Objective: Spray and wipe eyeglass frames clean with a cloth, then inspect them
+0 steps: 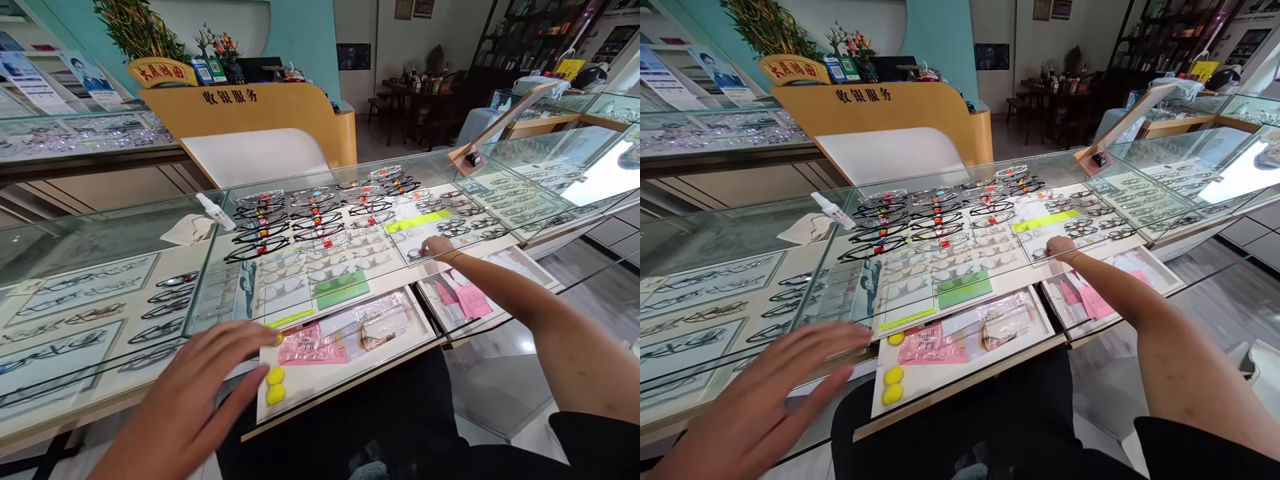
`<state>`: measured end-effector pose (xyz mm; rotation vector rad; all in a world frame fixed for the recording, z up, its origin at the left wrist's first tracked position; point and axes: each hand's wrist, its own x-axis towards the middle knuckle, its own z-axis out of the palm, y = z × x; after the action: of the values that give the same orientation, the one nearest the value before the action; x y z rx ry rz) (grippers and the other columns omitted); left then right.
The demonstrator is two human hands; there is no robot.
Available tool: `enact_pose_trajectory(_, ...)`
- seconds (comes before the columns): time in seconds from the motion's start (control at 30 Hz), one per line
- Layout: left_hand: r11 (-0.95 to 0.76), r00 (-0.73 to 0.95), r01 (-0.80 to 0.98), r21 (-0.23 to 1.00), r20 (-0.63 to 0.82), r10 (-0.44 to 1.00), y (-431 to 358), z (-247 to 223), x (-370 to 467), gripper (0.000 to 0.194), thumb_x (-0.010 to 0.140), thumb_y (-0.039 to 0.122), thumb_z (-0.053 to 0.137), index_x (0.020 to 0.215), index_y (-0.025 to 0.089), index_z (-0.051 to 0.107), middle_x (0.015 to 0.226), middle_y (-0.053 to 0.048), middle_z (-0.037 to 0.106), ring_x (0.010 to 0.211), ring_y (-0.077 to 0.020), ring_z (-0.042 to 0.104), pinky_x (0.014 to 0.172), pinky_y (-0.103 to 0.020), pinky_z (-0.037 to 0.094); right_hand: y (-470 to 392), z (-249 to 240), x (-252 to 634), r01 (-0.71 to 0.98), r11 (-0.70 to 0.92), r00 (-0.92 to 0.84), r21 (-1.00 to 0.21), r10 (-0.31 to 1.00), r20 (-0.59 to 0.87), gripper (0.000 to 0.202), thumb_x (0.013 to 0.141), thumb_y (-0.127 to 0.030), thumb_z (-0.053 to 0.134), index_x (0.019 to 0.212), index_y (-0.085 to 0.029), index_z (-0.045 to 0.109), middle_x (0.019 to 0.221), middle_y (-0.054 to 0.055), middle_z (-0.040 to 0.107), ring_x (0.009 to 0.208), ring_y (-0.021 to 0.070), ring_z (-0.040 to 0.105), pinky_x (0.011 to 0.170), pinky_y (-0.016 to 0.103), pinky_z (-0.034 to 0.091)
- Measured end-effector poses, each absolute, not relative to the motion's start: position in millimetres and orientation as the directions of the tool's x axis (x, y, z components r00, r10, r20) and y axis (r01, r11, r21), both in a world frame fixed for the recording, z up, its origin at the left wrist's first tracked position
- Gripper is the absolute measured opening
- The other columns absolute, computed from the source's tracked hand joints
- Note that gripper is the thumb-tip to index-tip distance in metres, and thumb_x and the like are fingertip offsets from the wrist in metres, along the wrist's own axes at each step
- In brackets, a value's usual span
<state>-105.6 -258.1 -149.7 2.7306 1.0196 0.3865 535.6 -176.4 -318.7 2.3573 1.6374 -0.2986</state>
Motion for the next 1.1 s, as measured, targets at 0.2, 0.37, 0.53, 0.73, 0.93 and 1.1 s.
enact_pose_trajectory(0.2,-0.702,0.691,0.703,0.114,0.124,0.712,-175,-207,-78,0.060,0.112,0.060,0.041,0.145,0.021,0.072,0.154,-0.017,0.070,0.140,-0.0401,0.065,0.115,-0.059,0.054,-179,-317,533,0.934,-0.345,0.357,0.096,0.874,-0.330,0.040,0.103,-0.025,0.066,0.137,-0.026,0.085,0.136,0.017,0.083,0.122,0.0322,0.078,0.097,0.037,0.058)
enact_pose_trajectory(0.37,-0.733,0.730,0.679,-0.053,0.160,0.665,-148,-230,-74,0.053,0.108,0.049,0.045,0.138,0.014,0.072,0.146,-0.025,0.066,0.130,-0.0444,0.063,0.108,-0.060,0.052,-187,-297,529,0.954,-0.284,0.298,0.090,0.889,-0.349,0.054,0.101,-0.022,0.066,0.154,-0.025,0.074,0.144,0.016,0.080,0.134,0.0307,0.074,0.105,0.036,0.056)
enact_pose_trajectory(0.53,-0.725,0.730,0.678,-0.119,0.230,0.644,-139,-233,-64,0.042,0.104,0.043,0.052,0.128,0.014,0.071,0.134,-0.025,0.065,0.118,-0.0433,0.064,0.099,-0.056,0.052,-213,-263,499,0.986,-0.148,0.165,0.073,0.864,-0.475,0.032,0.103,-0.024,0.059,0.115,-0.022,0.089,0.123,0.015,0.086,0.111,0.0321,0.081,0.093,0.038,0.059)
enact_pose_trajectory(0.73,-0.733,0.728,0.672,-0.108,0.281,0.626,-137,-240,-66,0.040,0.103,0.046,0.053,0.125,0.017,0.070,0.133,-0.023,0.064,0.113,-0.0424,0.064,0.093,-0.053,0.050,-280,-209,426,0.991,0.123,-0.126,-0.045,0.787,-0.604,0.034,0.097,-0.006,0.059,0.116,-0.023,0.081,0.113,0.009,0.087,0.103,0.0251,0.079,0.084,0.031,0.049)
enact_pose_trajectory(0.93,-0.742,0.743,0.657,-0.134,0.284,0.606,-132,-245,-71,0.044,0.102,0.048,0.054,0.127,0.015,0.069,0.131,-0.023,0.064,0.112,-0.0424,0.063,0.090,-0.053,0.050,-262,-132,408,0.975,0.203,-0.222,-0.092,0.855,-0.469,0.065,0.118,-0.059,0.029,0.084,-0.023,0.071,0.073,0.007,0.072,0.066,0.0225,0.061,0.069,0.035,0.036)
enact_pose_trajectory(1.1,-0.735,0.744,0.661,-0.149,0.250,0.619,-131,-247,-73,0.045,0.104,0.050,0.052,0.131,0.017,0.068,0.133,-0.022,0.065,0.114,-0.0419,0.063,0.092,-0.052,0.050,-172,-119,469,0.951,0.071,-0.057,0.300,0.997,-0.057,0.060,0.116,-0.056,0.039,0.107,-0.018,0.084,0.117,0.019,0.081,0.107,0.0336,0.069,0.088,0.042,0.046)
